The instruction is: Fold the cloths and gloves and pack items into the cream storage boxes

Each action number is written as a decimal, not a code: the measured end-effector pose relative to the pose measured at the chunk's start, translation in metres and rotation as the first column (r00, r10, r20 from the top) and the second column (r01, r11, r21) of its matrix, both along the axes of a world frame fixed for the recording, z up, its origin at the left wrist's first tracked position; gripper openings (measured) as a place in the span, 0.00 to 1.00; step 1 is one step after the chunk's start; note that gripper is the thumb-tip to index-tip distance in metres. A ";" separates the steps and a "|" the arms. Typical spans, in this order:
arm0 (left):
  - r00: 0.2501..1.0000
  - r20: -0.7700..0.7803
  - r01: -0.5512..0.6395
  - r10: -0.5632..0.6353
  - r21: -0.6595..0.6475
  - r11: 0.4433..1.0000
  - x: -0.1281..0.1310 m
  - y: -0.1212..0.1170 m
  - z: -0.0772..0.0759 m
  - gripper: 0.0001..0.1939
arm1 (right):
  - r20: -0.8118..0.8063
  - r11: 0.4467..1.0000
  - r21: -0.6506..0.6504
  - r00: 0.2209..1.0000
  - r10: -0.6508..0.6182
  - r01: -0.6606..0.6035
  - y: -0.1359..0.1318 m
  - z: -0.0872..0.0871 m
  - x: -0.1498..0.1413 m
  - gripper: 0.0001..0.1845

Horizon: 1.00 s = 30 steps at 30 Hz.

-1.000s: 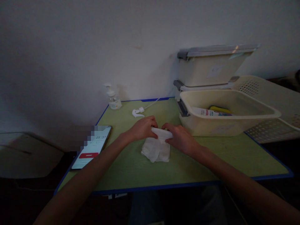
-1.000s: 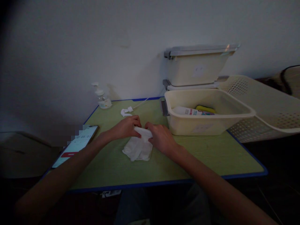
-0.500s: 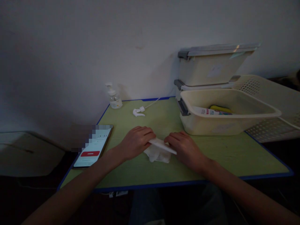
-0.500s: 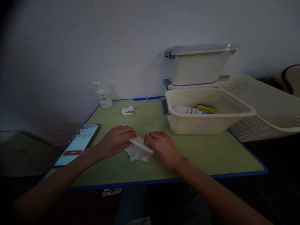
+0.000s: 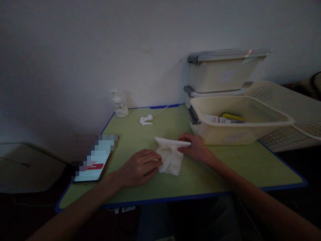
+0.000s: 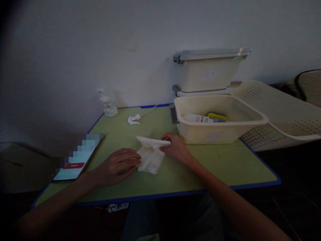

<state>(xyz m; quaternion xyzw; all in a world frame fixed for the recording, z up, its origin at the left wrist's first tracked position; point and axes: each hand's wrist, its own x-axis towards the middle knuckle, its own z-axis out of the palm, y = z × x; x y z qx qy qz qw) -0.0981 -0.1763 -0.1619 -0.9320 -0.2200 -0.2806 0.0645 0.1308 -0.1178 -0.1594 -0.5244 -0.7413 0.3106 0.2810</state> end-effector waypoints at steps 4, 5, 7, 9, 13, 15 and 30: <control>0.998 -0.050 0.033 -0.036 -0.052 0.998 0.003 0.004 0.001 0.09 | 0.095 0.997 0.029 0.992 -0.079 0.076 0.001 0.000 0.002 0.16; 0.997 -0.066 0.033 -0.037 -0.065 0.997 0.005 0.004 0.002 0.10 | 0.102 0.996 0.050 0.991 -0.081 0.076 0.001 0.000 0.002 0.17; 0.993 -0.115 0.027 -0.038 -0.092 0.995 0.007 0.004 0.004 0.13 | 0.109 0.994 0.079 0.990 -0.088 0.079 0.000 -0.001 0.002 0.18; 0.985 -0.170 0.013 -0.031 -0.109 0.994 0.008 0.003 0.003 0.18 | 0.118 0.994 0.077 0.989 -0.091 0.082 0.001 -0.002 0.002 0.17; 0.986 -0.167 -0.022 0.013 -0.049 0.999 0.007 0.001 -0.003 0.15 | 0.140 0.996 0.043 0.986 -0.085 0.080 0.002 -0.002 0.003 0.16; 0.993 -0.117 -0.024 0.024 0.001 1.000 0.006 0.001 -0.006 0.11 | 0.137 0.996 0.049 0.988 -0.076 0.070 0.002 -0.002 0.003 0.16; 0.997 -0.074 -0.020 0.023 0.042 0.999 0.011 0.002 -0.016 0.10 | 0.082 0.997 0.039 0.995 -0.064 0.061 0.001 -0.005 0.004 0.16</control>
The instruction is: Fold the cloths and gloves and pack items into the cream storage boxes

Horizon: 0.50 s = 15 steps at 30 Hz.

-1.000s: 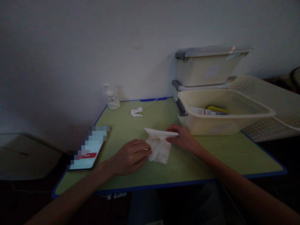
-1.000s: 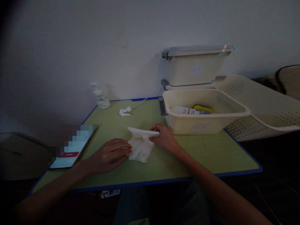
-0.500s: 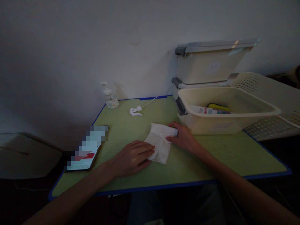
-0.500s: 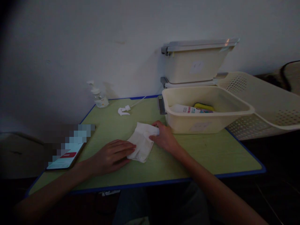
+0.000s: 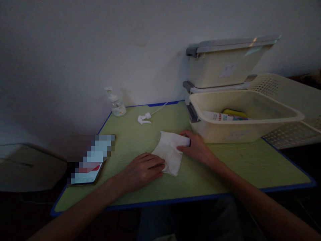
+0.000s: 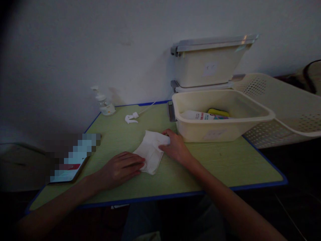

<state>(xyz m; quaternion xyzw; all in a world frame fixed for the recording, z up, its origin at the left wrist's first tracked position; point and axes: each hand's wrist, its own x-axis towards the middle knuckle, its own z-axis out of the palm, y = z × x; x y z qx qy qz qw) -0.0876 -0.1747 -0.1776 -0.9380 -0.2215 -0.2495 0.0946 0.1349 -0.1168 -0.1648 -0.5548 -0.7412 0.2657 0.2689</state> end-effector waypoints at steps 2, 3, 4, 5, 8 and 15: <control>1.000 -0.004 -0.012 0.012 -0.066 0.998 0.001 -0.002 0.002 0.11 | -0.008 1.000 0.007 1.000 0.003 -0.003 0.000 0.000 0.000 0.16; 1.000 -0.011 -0.027 0.026 -0.115 0.993 0.002 -0.003 0.004 0.12 | -0.011 1.000 0.011 1.000 0.006 -0.006 0.000 0.000 -0.001 0.16; 0.999 -0.018 -0.045 0.043 -0.167 0.985 0.002 -0.003 0.005 0.12 | -0.013 1.000 0.015 1.000 0.009 -0.008 0.000 0.000 -0.001 0.16; 0.998 -0.027 -0.064 0.060 -0.221 0.973 0.003 -0.003 0.007 0.12 | -0.013 1.000 0.021 1.000 0.009 -0.009 0.000 0.000 -0.001 0.16; 0.995 -0.045 -0.094 0.083 -0.341 0.935 0.004 0.000 0.009 0.12 | -0.005 0.999 0.039 1.000 0.005 -0.005 0.000 0.000 0.000 0.16; 0.987 -0.141 -0.126 0.082 -0.340 0.932 0.005 0.002 0.002 0.15 | -0.067 0.997 0.076 0.997 0.021 -0.016 -0.003 -0.002 0.000 0.15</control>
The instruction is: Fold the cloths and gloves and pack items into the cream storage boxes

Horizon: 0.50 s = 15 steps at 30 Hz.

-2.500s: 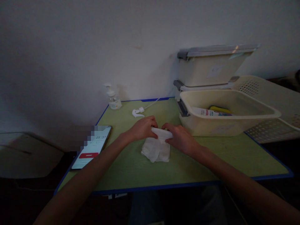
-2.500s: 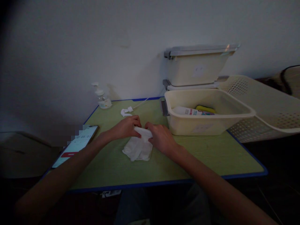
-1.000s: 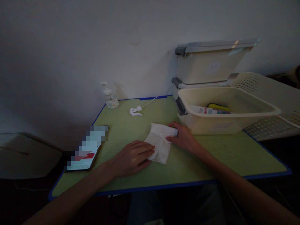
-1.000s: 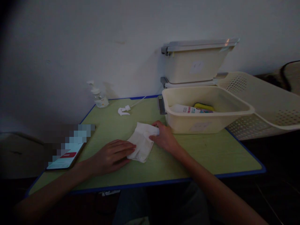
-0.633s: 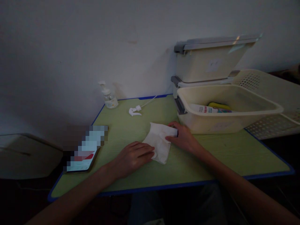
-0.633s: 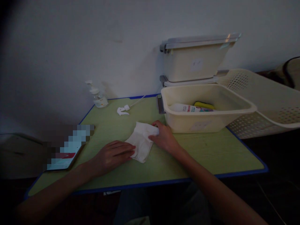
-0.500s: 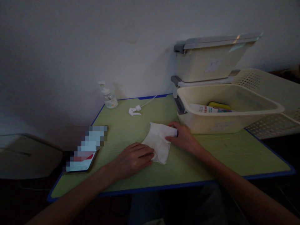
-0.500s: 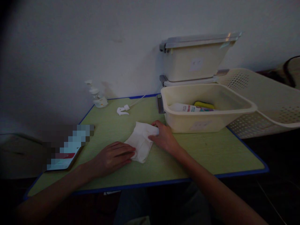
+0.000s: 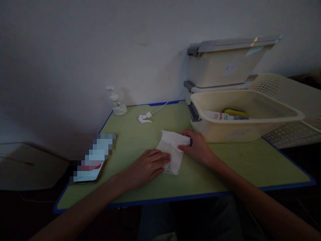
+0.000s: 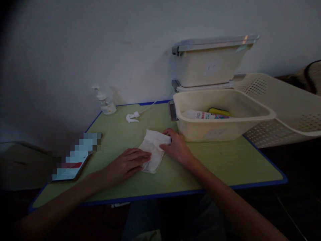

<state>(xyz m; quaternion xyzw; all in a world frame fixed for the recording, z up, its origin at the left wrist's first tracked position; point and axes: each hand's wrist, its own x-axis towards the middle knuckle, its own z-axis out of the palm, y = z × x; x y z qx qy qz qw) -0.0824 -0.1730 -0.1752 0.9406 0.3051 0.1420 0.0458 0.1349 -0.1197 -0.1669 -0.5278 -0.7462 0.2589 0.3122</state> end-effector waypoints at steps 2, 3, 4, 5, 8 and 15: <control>0.999 -0.043 -0.009 0.009 0.005 1.000 0.000 -0.001 -0.002 0.16 | -0.014 1.000 0.014 1.000 0.009 -0.009 -0.002 0.000 -0.001 0.14; 0.998 -0.057 -0.019 0.019 0.007 1.000 0.000 -0.002 -0.003 0.16 | -0.022 0.999 0.026 1.000 0.021 -0.021 -0.004 0.000 -0.002 0.14; 0.997 -0.067 -0.028 0.029 0.012 1.000 0.000 -0.002 -0.003 0.16 | -0.028 0.998 0.045 0.999 0.034 -0.033 -0.005 0.000 -0.003 0.14; 0.997 -0.073 -0.039 0.040 0.020 0.999 0.000 -0.003 -0.004 0.17 | -0.029 0.996 0.074 0.998 0.051 -0.048 -0.007 0.000 -0.003 0.13; 0.995 -0.082 -0.056 0.061 0.054 0.997 -0.001 -0.004 -0.005 0.17 | 0.019 0.970 0.210 0.992 0.124 -0.125 -0.014 -0.001 -0.004 0.10; 0.997 -0.072 -0.012 0.013 0.014 1.000 0.000 -0.002 -0.003 0.16 | 0.270 0.836 0.399 0.919 0.286 -0.378 -0.029 -0.007 -0.003 0.18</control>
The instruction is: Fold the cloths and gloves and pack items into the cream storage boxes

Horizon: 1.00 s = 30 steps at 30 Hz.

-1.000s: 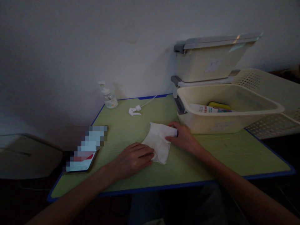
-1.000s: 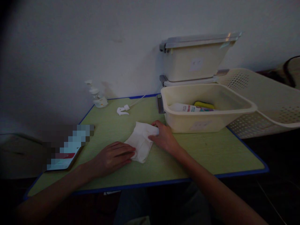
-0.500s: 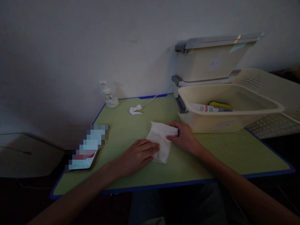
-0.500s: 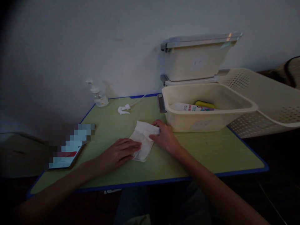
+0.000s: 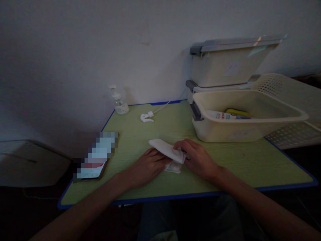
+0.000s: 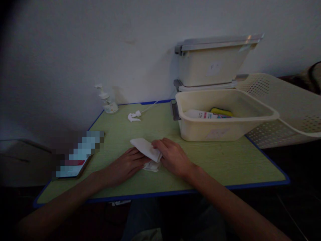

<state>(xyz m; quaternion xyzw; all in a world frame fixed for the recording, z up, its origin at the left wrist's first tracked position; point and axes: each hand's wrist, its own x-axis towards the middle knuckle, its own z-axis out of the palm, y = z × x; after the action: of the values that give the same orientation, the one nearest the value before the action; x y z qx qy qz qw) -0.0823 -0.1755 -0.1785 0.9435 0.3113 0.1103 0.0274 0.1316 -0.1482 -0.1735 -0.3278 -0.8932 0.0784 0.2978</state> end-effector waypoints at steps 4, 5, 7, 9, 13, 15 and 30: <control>0.999 -0.036 0.004 -0.006 -0.045 0.999 -0.002 -0.003 0.004 0.15 | 0.083 0.986 0.129 0.992 0.094 -0.104 -0.004 0.001 0.000 0.15; 0.999 -0.050 0.000 -0.002 -0.039 0.999 -0.002 -0.004 0.005 0.15 | 0.110 0.980 0.152 0.988 0.111 -0.127 -0.004 0.001 0.000 0.14; 0.997 -0.072 -0.015 0.015 0.000 1.000 -0.001 -0.007 0.007 0.14 | 0.152 0.973 0.171 0.980 0.132 -0.158 -0.005 0.002 0.000 0.13; 0.995 -0.091 -0.045 0.050 0.053 0.998 0.000 -0.010 0.008 0.13 | 0.158 0.970 0.171 0.977 0.144 -0.170 -0.006 0.002 0.000 0.11; 0.978 -0.152 -0.125 0.142 0.116 0.985 0.005 -0.016 0.009 0.15 | 0.152 0.966 0.179 0.975 0.160 -0.187 -0.006 0.003 0.001 0.08; 0.972 -0.184 -0.127 0.149 0.124 0.984 0.006 -0.018 0.008 0.16 | 0.174 0.959 0.194 0.969 0.174 -0.207 -0.005 0.002 0.002 0.07; 0.964 -0.152 -0.191 0.220 0.185 0.964 -0.005 -0.061 0.002 0.26 | 0.362 0.915 0.214 0.898 0.250 -0.342 -0.001 0.000 0.008 0.20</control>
<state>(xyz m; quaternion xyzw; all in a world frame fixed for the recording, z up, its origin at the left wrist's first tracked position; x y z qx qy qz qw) -0.0877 -0.2370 -0.1763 0.9109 0.3984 0.0568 -0.0909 0.1393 -0.1495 -0.1730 -0.1512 -0.9718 -0.0557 0.1720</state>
